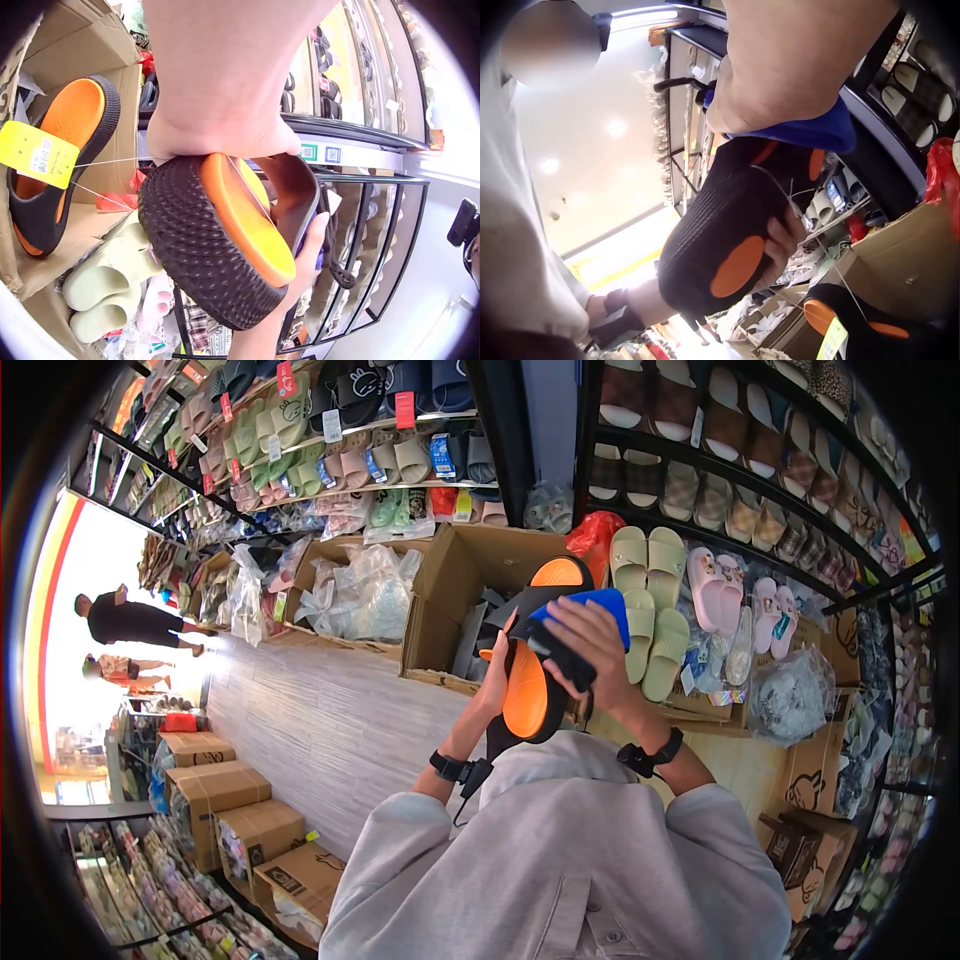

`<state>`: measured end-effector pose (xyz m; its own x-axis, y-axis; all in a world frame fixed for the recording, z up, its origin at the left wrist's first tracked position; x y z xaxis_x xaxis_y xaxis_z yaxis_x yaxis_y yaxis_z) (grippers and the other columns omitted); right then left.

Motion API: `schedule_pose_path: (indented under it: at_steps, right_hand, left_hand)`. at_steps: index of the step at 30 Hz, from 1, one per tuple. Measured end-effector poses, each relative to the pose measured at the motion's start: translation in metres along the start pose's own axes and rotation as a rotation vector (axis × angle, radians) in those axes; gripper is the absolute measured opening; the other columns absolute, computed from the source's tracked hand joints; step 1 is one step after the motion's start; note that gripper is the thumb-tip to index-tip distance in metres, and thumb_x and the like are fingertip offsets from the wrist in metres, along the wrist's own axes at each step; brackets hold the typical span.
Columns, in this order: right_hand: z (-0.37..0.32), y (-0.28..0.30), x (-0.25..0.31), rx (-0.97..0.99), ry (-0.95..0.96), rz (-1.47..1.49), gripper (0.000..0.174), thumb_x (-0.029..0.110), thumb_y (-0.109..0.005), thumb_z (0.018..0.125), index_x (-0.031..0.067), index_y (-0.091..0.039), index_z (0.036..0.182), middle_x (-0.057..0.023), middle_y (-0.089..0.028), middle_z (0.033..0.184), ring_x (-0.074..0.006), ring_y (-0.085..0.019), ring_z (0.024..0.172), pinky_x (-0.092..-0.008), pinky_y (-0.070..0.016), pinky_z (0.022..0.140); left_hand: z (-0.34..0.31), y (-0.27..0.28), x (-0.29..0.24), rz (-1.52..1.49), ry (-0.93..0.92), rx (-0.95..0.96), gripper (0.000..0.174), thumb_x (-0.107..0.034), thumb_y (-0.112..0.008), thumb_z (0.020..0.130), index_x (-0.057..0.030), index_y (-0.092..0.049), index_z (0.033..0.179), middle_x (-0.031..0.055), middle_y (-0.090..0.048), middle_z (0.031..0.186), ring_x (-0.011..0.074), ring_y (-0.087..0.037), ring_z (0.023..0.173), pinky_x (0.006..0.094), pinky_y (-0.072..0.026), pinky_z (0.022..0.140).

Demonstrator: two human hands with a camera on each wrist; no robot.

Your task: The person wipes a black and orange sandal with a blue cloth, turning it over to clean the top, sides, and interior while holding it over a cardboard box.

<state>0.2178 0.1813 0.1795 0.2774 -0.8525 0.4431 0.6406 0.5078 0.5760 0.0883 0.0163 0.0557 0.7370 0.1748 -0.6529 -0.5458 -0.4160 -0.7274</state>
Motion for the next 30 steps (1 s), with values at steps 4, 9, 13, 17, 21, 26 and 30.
schedule_pose_path:
  at_steps: [4,9,13,17,21,26,30]
  right_hand:
    - [-0.009,-0.004,0.010,0.173,0.161,0.004,0.053,0.027,-0.079,0.095,0.0070,-0.071,0.143,-0.0123,-0.068,0.151,-0.0312,-0.060,0.146,-0.0510,-0.0421,0.123]
    - [-0.005,-0.001,-0.013,0.001,0.032,0.054,0.055,0.019,-0.085,0.089,0.0056,-0.071,0.141,-0.0148,-0.067,0.151,-0.0344,-0.061,0.144,-0.0529,-0.0440,0.121]
    - [0.000,-0.005,-0.004,-0.042,0.010,-0.010,0.053,0.022,-0.083,0.091,0.0054,-0.072,0.140,-0.0148,-0.068,0.150,-0.0351,-0.062,0.142,-0.0528,-0.0429,0.121]
    - [-0.009,-0.016,0.026,0.052,0.087,0.009,0.048,0.026,-0.075,0.098,0.0066,-0.072,0.142,-0.0127,-0.068,0.151,-0.0311,-0.062,0.143,-0.0508,-0.0418,0.122]
    - [-0.014,-0.011,0.012,0.092,0.129,0.049,0.050,0.027,-0.075,0.096,0.0072,-0.072,0.142,-0.0131,-0.068,0.151,-0.0307,-0.061,0.144,-0.0504,-0.0425,0.123]
    - [-0.003,-0.010,-0.005,-0.049,-0.014,0.025,0.053,0.028,-0.082,0.094,0.0065,-0.072,0.142,-0.0139,-0.068,0.150,-0.0332,-0.061,0.144,-0.0522,-0.0427,0.122]
    - [-0.007,-0.017,0.022,-0.028,0.080,0.015,0.053,0.026,-0.082,0.093,0.0069,-0.072,0.142,-0.0128,-0.068,0.150,-0.0317,-0.062,0.143,-0.0513,-0.0424,0.122]
  left_hand:
    - [-0.009,-0.009,-0.002,-0.025,0.143,-0.195,0.090,-0.081,-0.029,0.108,-0.0122,-0.048,0.163,0.0149,-0.056,0.161,0.0320,-0.060,0.144,0.0501,-0.0499,0.121]
    - [-0.002,0.006,0.002,-0.030,0.023,0.003,0.089,-0.078,-0.025,0.110,-0.0070,-0.053,0.155,0.0161,-0.073,0.136,0.0326,-0.072,0.123,0.0499,-0.0580,0.110]
    - [-0.008,-0.012,-0.008,0.017,0.005,-0.055,0.085,-0.074,-0.027,0.113,-0.0088,-0.044,0.165,0.0128,-0.059,0.158,0.0272,-0.059,0.145,0.0457,-0.0486,0.122]
    - [-0.003,0.022,0.012,0.067,0.082,-0.134,0.095,-0.083,-0.026,0.107,-0.0101,-0.047,0.164,0.0147,-0.057,0.159,0.0286,-0.060,0.144,0.0494,-0.0498,0.121]
    - [-0.004,0.029,0.013,-0.003,0.012,-0.047,0.074,-0.059,-0.033,0.117,-0.0158,-0.021,0.176,0.0095,-0.036,0.176,0.0254,-0.041,0.159,0.0429,-0.0360,0.131]
    - [0.005,0.024,0.018,0.125,-0.174,-0.091,0.082,-0.073,-0.025,0.112,-0.0126,-0.039,0.166,0.0114,-0.055,0.160,0.0255,-0.058,0.145,0.0437,-0.0492,0.120]
    - [0.003,0.022,0.017,0.123,-0.090,-0.197,0.092,-0.081,-0.023,0.109,-0.0116,-0.046,0.164,0.0122,-0.062,0.155,0.0260,-0.063,0.141,0.0448,-0.0538,0.117]
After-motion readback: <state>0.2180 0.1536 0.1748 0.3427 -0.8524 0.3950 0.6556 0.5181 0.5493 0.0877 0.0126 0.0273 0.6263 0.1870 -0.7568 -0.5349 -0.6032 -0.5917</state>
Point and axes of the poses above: each hand's wrist, its own z-axis towards the middle knuckle, its own y-axis out of the back of the hand, x = y × z, the point moved 1 cm from there along z, towards the middle knuckle
